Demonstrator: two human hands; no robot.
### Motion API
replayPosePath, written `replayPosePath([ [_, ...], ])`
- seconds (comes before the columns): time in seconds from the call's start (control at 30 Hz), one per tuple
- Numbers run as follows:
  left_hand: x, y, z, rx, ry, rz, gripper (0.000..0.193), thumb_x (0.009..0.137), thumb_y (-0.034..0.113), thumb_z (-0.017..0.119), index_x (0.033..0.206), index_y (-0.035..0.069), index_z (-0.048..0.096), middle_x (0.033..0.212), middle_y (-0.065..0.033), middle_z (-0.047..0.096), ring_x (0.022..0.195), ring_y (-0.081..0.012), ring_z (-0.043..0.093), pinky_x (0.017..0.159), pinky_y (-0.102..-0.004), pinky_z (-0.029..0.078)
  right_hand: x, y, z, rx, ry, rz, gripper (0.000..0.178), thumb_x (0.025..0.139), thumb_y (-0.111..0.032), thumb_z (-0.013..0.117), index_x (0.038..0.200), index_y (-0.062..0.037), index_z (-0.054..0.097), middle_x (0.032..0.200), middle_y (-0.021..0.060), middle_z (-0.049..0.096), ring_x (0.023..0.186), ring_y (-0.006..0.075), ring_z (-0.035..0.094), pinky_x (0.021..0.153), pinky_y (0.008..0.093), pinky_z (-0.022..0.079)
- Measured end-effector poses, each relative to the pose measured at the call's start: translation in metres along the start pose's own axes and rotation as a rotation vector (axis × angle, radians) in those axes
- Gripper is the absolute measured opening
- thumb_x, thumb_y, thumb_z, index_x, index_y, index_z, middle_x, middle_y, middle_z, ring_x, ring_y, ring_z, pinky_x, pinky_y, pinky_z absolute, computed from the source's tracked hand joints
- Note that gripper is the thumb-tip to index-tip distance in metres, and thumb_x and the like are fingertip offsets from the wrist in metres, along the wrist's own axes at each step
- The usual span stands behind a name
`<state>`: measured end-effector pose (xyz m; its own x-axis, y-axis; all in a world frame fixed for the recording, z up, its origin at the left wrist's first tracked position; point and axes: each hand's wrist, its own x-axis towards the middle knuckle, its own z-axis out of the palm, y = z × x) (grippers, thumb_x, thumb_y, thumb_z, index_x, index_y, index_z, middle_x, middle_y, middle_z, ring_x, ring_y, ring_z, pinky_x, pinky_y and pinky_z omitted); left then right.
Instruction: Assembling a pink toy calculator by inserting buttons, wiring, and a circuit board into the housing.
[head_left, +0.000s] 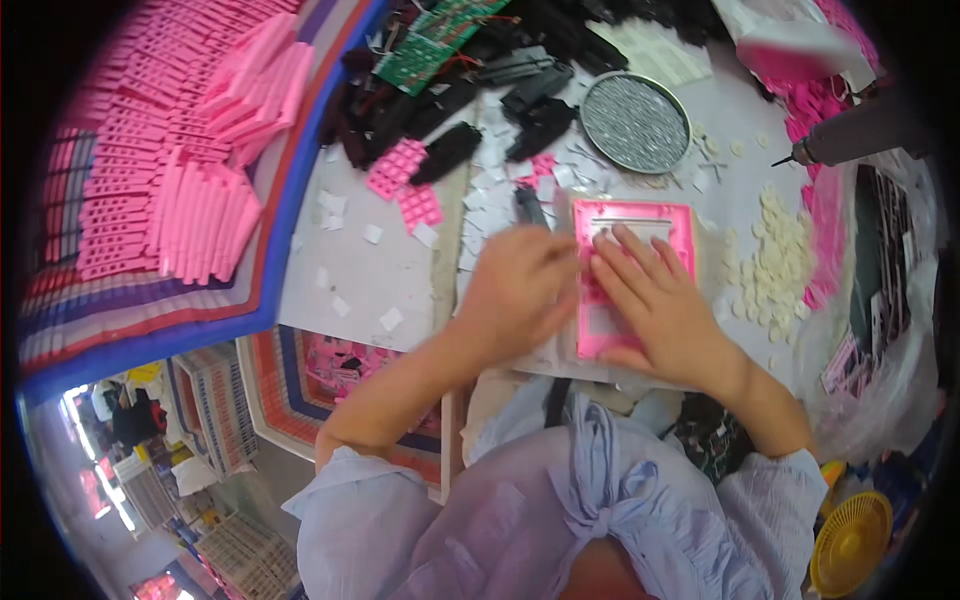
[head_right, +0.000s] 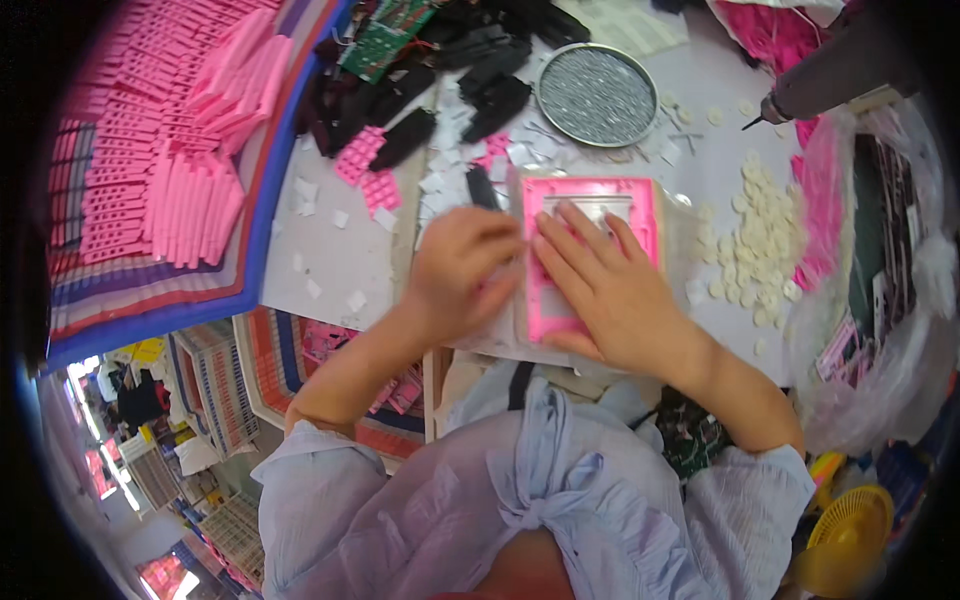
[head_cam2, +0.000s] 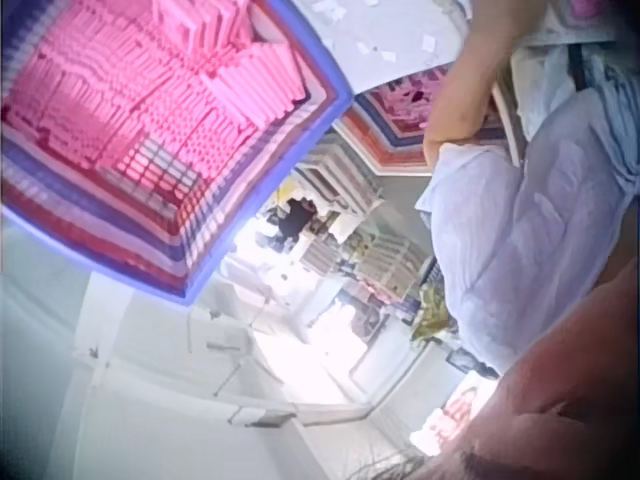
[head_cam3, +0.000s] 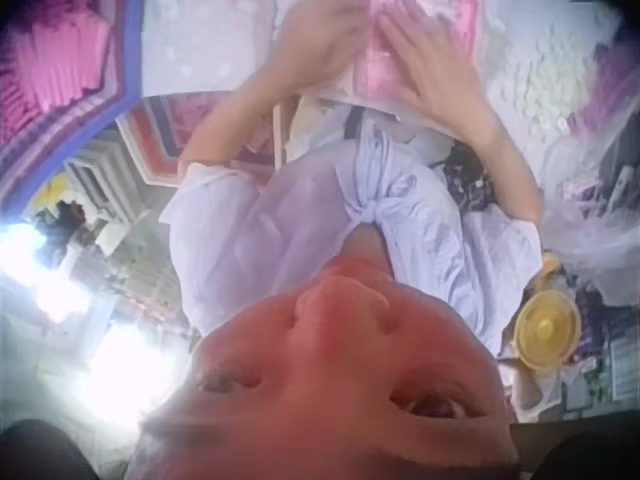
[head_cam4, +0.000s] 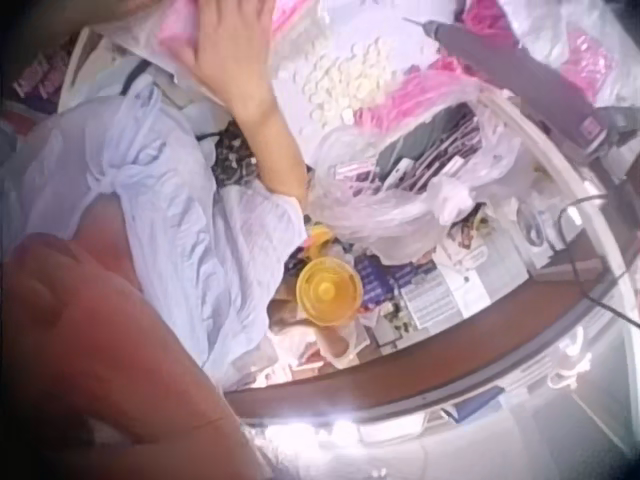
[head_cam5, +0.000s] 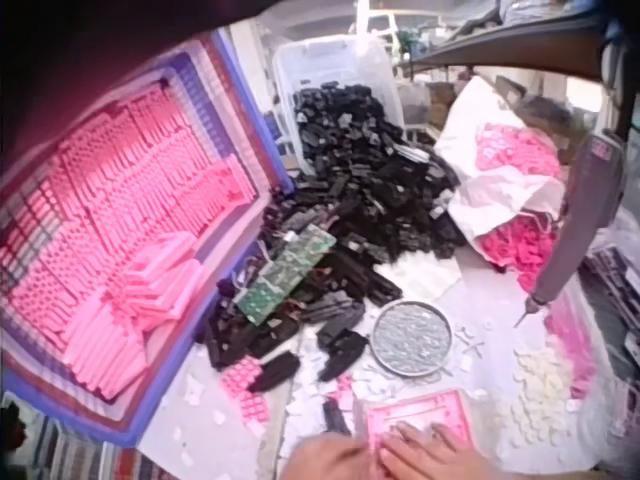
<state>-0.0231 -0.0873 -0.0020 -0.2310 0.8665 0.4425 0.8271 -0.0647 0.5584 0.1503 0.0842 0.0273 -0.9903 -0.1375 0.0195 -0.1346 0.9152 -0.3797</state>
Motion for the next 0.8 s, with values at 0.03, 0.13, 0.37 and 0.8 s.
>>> replayPosePath([
  [0.03,0.013,-0.015,-0.014,0.071,0.032,-0.005,0.029,0.076,0.01,0.076,0.104,0.004,0.069,0.107,-0.0117,0.069,0.099,-0.0323,0.065,0.086,-0.0426,0.05,0.0,-0.004,0.007,-0.028,-0.039,0.02,0.092,0.081,-0.052,0.071,0.148,0.0034,0.04,0.157,0.0214,0.034,0.149,0.0379,0.028,0.115,0.0587,0.027],
  [0.13,0.06,-0.083,-0.06,0.276,0.252,-0.157,0.021,0.084,0.015,0.074,0.101,0.002,0.072,0.105,-0.014,0.071,0.097,-0.0308,0.066,0.086,-0.0387,0.051,0.001,-0.014,0.011,-0.124,-0.101,0.055,0.1,0.081,-0.063,0.064,0.149,0.0055,0.038,0.16,0.021,0.031,0.152,0.0362,0.022,0.118,0.0608,0.019],
  [0.37,0.139,-0.188,-0.107,0.788,-0.042,-0.898,0.083,0.077,0.075,0.064,0.116,0.002,0.069,0.121,-0.019,0.069,0.113,-0.0381,0.065,0.094,-0.0527,0.048,0.0,-0.014,0.016,-0.147,-0.087,0.051,0.101,0.08,-0.066,0.065,0.148,0.0052,0.04,0.158,0.0204,0.034,0.152,0.0358,0.022,0.119,0.0603,0.018],
  [0.8,0.211,-0.199,-0.125,0.6,-0.639,-1.068,0.052,0.079,0.051,0.078,0.102,0.004,0.074,0.086,-0.0114,0.071,0.076,-0.0241,0.065,0.068,-0.0386,0.052,-0.004,-0.012,0.019,-0.038,-0.022,0.054,0.094,0.081,-0.058,0.069,0.148,0.0017,0.041,0.157,0.0197,0.035,0.151,0.0359,0.023,0.118,0.061,0.019],
])
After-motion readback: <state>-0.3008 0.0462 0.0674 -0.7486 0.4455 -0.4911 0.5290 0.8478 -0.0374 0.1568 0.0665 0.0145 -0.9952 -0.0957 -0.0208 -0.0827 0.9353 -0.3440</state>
